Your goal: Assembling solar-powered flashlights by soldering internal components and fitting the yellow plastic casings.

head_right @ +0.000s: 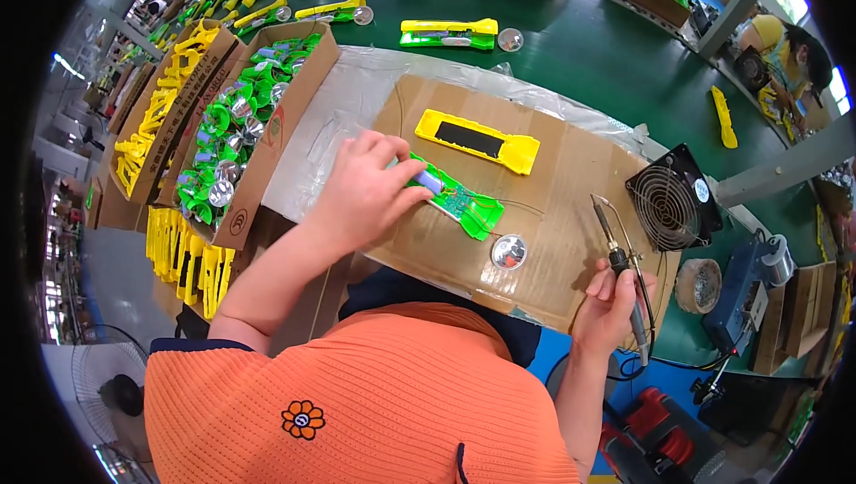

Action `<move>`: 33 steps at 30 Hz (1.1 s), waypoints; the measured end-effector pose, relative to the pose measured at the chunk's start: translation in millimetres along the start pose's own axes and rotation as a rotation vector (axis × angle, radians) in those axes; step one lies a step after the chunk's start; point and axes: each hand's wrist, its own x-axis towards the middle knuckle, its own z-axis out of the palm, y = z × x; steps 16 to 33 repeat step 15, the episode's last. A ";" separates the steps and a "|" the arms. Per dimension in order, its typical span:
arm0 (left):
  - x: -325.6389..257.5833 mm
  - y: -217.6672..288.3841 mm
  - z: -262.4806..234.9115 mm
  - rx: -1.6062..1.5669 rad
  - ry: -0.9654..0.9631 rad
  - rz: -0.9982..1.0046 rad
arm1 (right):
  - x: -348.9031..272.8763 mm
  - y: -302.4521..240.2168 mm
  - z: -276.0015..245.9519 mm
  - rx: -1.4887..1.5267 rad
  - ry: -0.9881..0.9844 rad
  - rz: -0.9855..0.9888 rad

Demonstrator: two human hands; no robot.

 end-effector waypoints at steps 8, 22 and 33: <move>10.1 -2.1 22.3 -0.513 -0.051 -0.055 | -15.6 -20.2 24.0 -0.106 -0.228 0.134; 24.3 -11.9 17.2 -0.634 -0.329 -0.105 | -8.3 -3.2 45.9 -0.115 -0.244 0.414; 24.3 -11.9 17.2 -0.634 -0.329 -0.105 | -8.3 -3.2 45.9 -0.115 -0.244 0.414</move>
